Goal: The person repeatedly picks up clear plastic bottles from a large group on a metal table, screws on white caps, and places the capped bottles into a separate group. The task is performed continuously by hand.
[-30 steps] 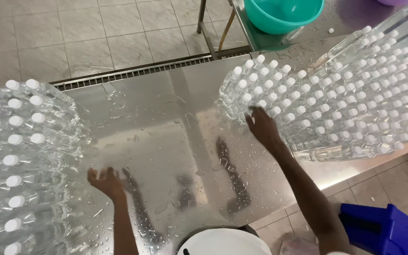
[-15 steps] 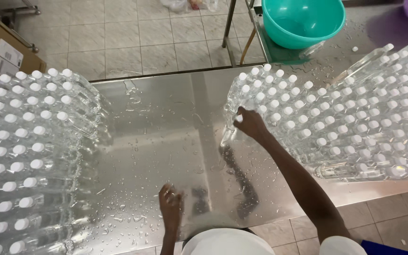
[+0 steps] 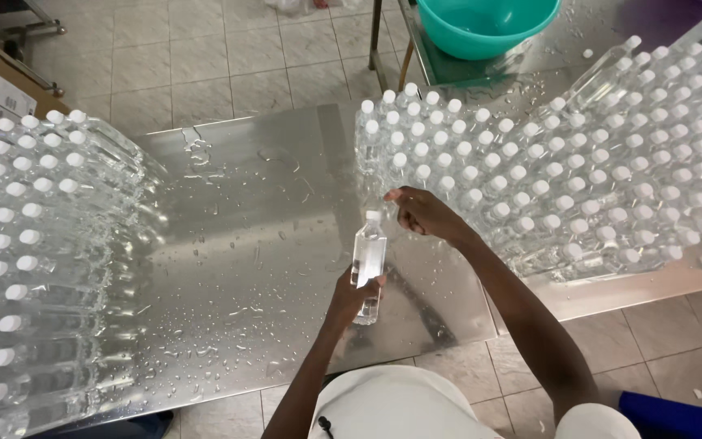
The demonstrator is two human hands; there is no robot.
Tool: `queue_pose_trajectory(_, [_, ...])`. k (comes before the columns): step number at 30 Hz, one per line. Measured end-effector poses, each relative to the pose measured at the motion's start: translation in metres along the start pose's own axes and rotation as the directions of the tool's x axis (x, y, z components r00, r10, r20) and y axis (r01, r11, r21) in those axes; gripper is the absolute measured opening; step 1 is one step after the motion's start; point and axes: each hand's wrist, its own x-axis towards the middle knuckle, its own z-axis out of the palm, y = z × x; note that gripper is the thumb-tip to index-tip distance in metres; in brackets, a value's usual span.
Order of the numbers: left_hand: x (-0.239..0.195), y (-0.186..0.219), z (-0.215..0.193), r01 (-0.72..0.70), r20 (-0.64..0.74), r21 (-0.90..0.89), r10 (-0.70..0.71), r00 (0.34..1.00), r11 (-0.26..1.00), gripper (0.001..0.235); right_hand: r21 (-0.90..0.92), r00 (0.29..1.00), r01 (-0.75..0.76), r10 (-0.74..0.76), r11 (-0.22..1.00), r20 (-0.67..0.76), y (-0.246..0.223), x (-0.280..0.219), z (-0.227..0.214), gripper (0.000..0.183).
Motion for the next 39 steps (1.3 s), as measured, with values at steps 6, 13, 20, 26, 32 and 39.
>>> queue_pose_trajectory(6, [-0.002,-0.045,0.005,0.050,-0.216,0.026,-0.043,0.975,0.998,0.058,0.048,0.996,-0.076,0.078,0.996,-0.043,0.090,-0.046,-0.030,0.041])
queue_pose_trajectory(13, [-0.007,-0.055,0.016,0.250,-0.440,0.346,-0.079,0.895,0.904,0.055,-0.009,0.982,-0.183,0.182,0.983,-0.041,0.143,-0.090,-0.043,0.041])
queue_pose_trajectory(20, [-0.028,-0.035,0.026,0.246,-0.477,0.409,-0.023,0.878,0.879,0.051,-0.070,0.988,-0.154,0.153,0.986,-0.017,0.143,-0.102,-0.028,0.031])
queue_pose_trajectory(26, [-0.039,-0.026,0.027,0.251,-0.486,0.430,-0.012,0.874,0.867,0.052,-0.195,0.991,-0.114,0.124,0.974,0.043,0.133,-0.102,-0.017,0.032])
queue_pose_trajectory(32, [-0.062,-0.006,0.032,0.145,-0.365,0.329,-0.016,0.931,0.933,0.062,-0.359,0.996,0.055,-0.024,0.932,0.089,0.123,-0.099,-0.010,0.035])
queue_pose_trajectory(39, [-0.072,-0.002,0.019,-0.133,-0.295,0.436,0.281,0.913,0.890,0.086,-0.605,0.891,0.415,-0.437,0.679,0.122,0.044,-0.106,0.011,0.046])
